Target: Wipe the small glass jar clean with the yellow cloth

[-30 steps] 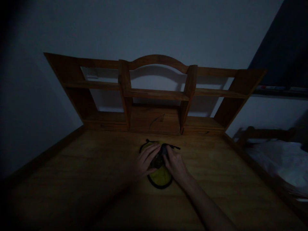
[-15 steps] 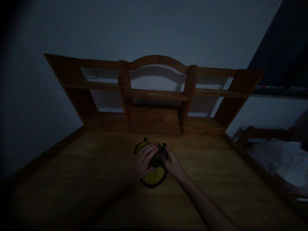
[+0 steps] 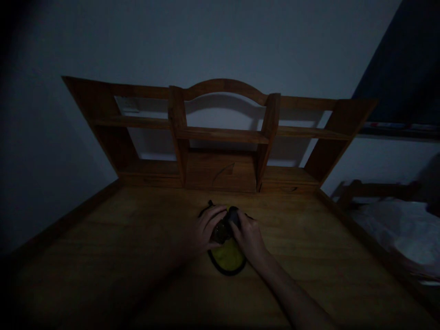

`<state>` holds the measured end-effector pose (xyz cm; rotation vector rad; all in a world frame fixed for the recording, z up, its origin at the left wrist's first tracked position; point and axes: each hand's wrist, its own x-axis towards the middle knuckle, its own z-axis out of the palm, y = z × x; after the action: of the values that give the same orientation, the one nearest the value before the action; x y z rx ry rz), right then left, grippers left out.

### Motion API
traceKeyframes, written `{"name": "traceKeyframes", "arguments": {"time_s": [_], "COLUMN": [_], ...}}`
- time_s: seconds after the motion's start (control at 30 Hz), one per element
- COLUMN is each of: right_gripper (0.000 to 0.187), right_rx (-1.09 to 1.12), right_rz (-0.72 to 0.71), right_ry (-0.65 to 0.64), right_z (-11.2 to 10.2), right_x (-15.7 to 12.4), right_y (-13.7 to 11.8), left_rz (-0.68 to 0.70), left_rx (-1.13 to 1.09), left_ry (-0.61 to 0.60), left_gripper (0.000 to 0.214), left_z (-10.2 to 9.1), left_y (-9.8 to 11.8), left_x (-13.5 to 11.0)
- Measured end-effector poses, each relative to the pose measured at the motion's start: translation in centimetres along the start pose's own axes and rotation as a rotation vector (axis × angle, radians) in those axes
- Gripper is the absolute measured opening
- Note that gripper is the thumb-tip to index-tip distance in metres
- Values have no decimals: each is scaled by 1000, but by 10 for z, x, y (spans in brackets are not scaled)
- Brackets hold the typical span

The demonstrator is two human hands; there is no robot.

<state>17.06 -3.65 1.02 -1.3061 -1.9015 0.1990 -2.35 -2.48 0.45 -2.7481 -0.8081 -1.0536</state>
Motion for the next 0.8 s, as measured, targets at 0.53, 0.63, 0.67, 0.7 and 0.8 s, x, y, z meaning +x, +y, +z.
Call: {"name": "traceKeyframes", "arguments": {"time_s": [0.53,0.63,0.67,0.7,0.8], "right_gripper": [29,26,26,26,29], "right_rx": [762,683,645,606,442], "right_rz": [247,203,186,173,137], "right_ry": [-203,-149,-125,-105,-62], "right_z": [14,14,13,13,10], "right_x": [13,13,12,12,9], "right_y": [-4,0,1,2,4], "left_rz": [25,82,98,110,114], "left_rx": [185,209,209,205,176], "left_ry": [125,118,100,82,2], "left_gripper": [57,51,51,51,52], "left_z": [8,10,10,9,4], "left_y": [-7,-6,-5,-5,-3], "left_x": [-2,-1,-1,0,2]}}
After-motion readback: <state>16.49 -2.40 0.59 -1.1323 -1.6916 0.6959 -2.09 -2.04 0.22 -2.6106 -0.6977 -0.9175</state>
